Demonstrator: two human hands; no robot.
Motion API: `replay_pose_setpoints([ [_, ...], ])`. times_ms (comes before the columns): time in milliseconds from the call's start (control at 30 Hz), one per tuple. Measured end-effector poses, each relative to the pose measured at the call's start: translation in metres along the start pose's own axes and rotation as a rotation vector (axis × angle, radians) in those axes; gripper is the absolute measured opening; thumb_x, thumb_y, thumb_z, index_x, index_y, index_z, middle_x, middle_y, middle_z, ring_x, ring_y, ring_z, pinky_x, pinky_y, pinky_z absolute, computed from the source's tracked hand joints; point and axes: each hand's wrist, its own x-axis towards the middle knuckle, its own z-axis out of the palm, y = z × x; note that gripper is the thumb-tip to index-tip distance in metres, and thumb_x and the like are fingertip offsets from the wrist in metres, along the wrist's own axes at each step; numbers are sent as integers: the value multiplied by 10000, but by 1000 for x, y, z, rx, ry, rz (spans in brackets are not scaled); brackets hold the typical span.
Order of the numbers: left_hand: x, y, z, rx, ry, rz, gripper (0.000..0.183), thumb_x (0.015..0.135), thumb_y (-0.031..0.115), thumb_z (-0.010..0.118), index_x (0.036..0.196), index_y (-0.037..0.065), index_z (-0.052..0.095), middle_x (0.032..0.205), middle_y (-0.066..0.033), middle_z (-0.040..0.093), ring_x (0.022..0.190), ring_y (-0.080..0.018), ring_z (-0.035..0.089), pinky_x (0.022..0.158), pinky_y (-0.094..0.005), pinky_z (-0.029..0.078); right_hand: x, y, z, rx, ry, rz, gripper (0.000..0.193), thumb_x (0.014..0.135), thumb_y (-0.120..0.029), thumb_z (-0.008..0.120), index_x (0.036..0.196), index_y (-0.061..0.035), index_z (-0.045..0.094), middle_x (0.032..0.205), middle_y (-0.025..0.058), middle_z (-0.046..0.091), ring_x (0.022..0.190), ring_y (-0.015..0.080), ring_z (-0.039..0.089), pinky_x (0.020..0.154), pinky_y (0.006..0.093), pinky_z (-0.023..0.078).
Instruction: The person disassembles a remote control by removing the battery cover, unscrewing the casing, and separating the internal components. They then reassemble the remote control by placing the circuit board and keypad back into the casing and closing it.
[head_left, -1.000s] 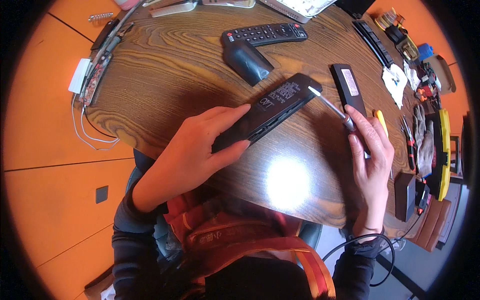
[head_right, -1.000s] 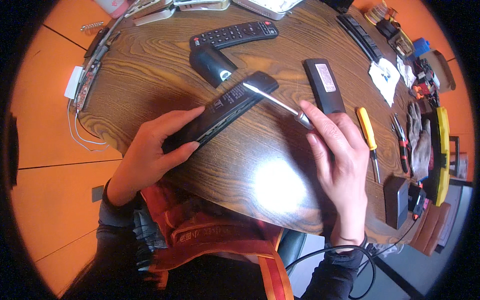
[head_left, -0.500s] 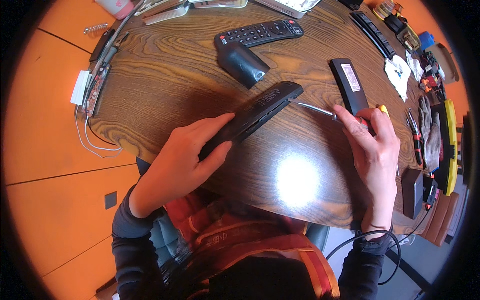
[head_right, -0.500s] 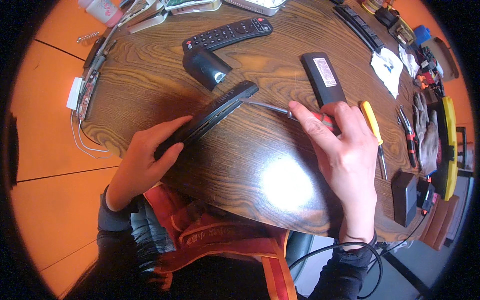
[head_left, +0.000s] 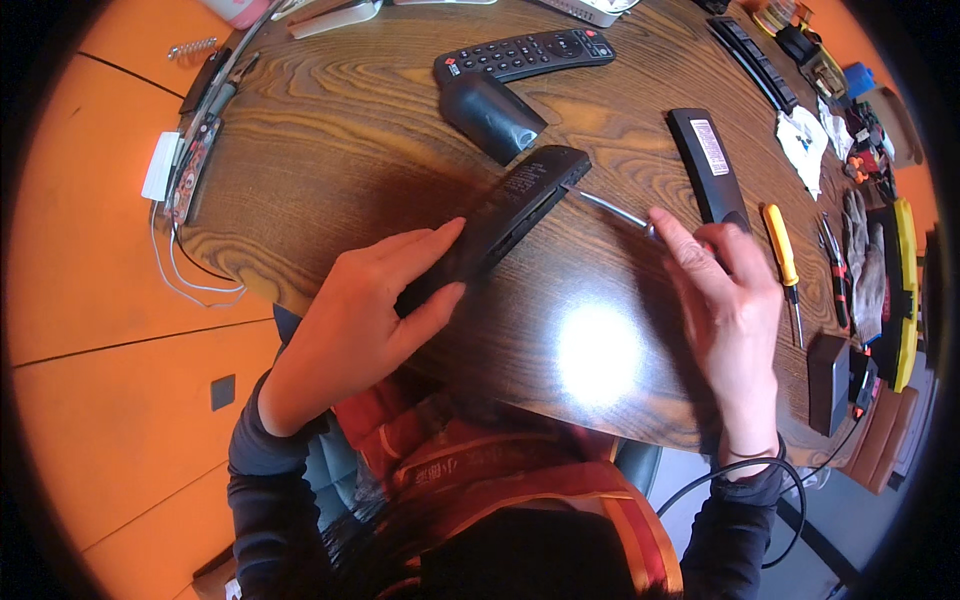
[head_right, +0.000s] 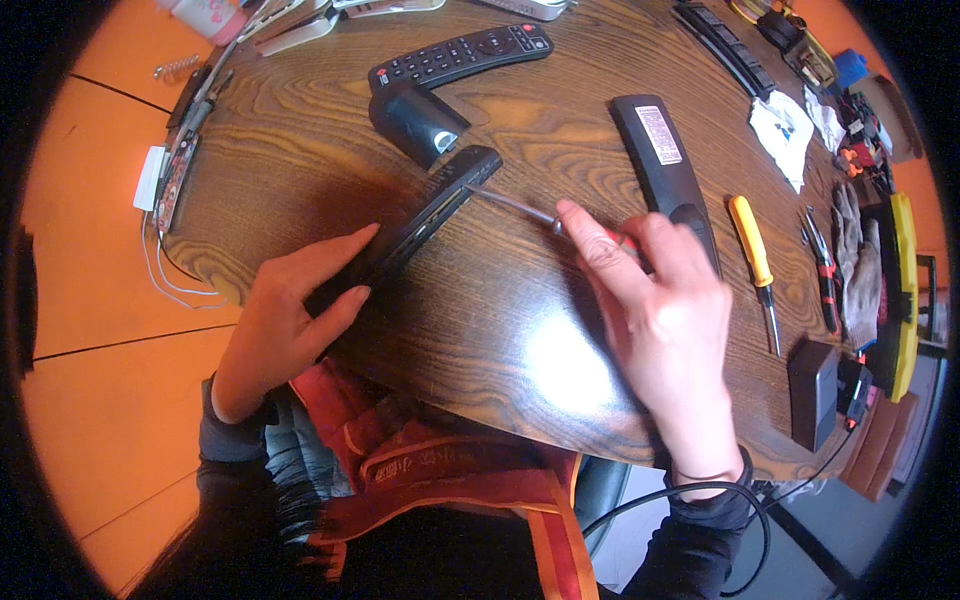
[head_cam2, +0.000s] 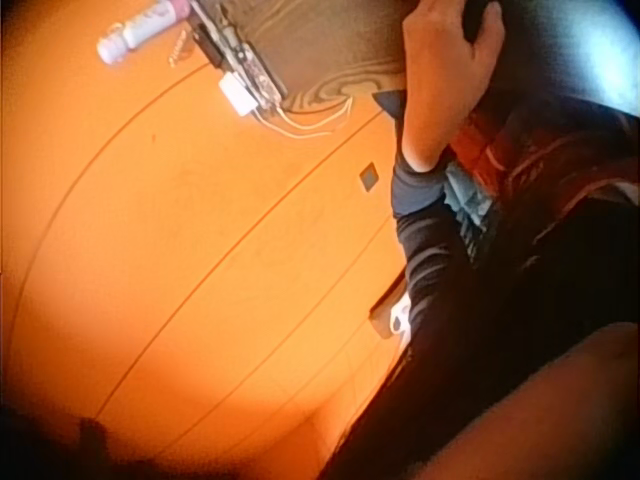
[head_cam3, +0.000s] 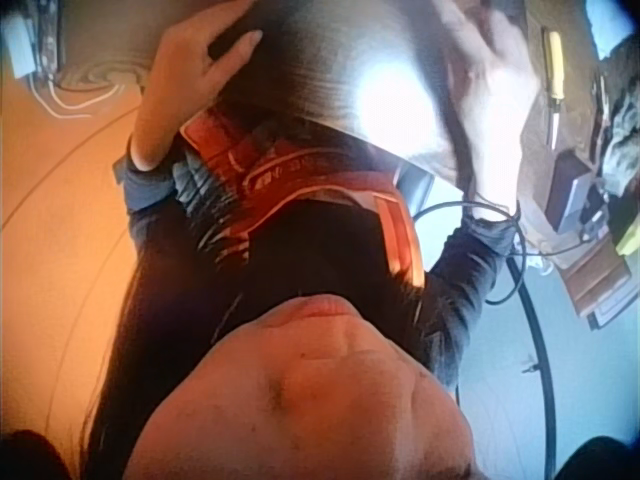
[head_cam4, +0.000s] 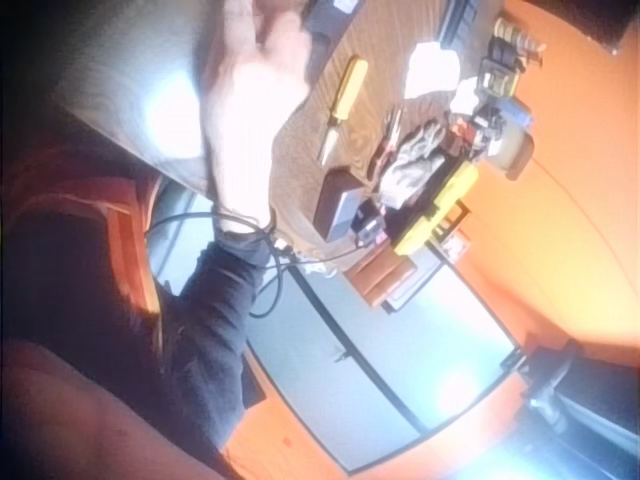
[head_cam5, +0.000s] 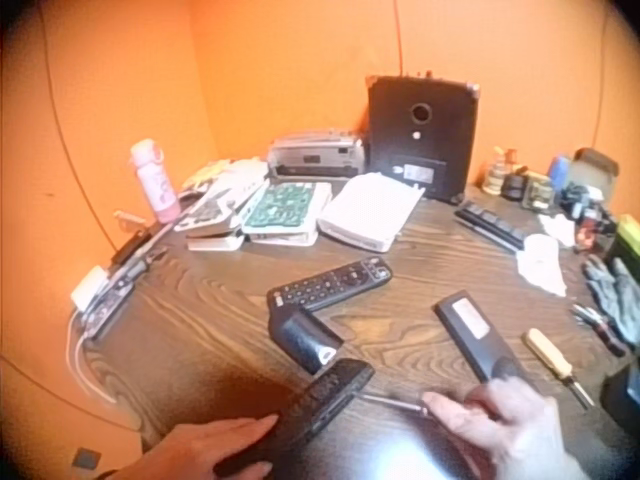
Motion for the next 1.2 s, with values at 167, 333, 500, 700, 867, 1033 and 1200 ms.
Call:
replay_pose_setpoints([
  [167,-1,1,7,119,76,-29,418,755,104,623,1135,-30,514,955,-219,577,828,-370,573,732,-354,463,-7,-8,12,427,-119,271,293,797,-117,617,1089,-131,625,621,66,494,516,181,522,513,297,454],
  [333,0,-1,3,53,79,-12,412,755,108,626,1130,-26,520,966,-210,582,844,-365,575,744,-345,463,-4,2,10,57,10,-10,315,769,-88,619,1069,-183,641,697,44,487,601,165,511,526,278,440],
  [500,-1,-4,-3,-83,-29,-64,404,760,102,618,1130,-24,517,947,-211,586,854,-361,576,751,-337,459,-3,5,-1,-163,73,-75,484,639,-22,624,1075,-229,639,796,24,483,719,177,488,613,288,406],
  [700,0,1,-3,-51,-58,-99,452,725,57,632,1163,22,528,1035,-208,587,939,-306,590,815,-325,446,-2,1,-3,-271,83,-142,465,668,-51,599,1088,-247,628,802,21,480,719,175,482,622,291,396],
  [867,-2,15,13,71,-81,-34,488,725,101,654,1190,45,515,1071,-222,562,955,-344,570,826,-357,452,-3,-2,3,-280,-16,-221,424,709,-98,577,1107,-241,615,802,19,473,727,172,483,637,288,395],
  [1033,-2,16,21,103,-57,22,477,743,132,641,1186,26,497,1063,-209,539,902,-353,556,771,-364,467,-5,-2,9,26,-43,-96,345,761,-154,621,1104,-176,591,688,28,514,604,175,541,529,292,459],
  [1200,-3,17,27,168,-51,51,503,752,135,634,1202,-1,455,1066,-212,514,893,-352,539,766,-371,463,-6,-4,8,368,-159,136,266,792,-158,613,1047,-102,560,695,81,589,617,219,616,549,306,484],
])
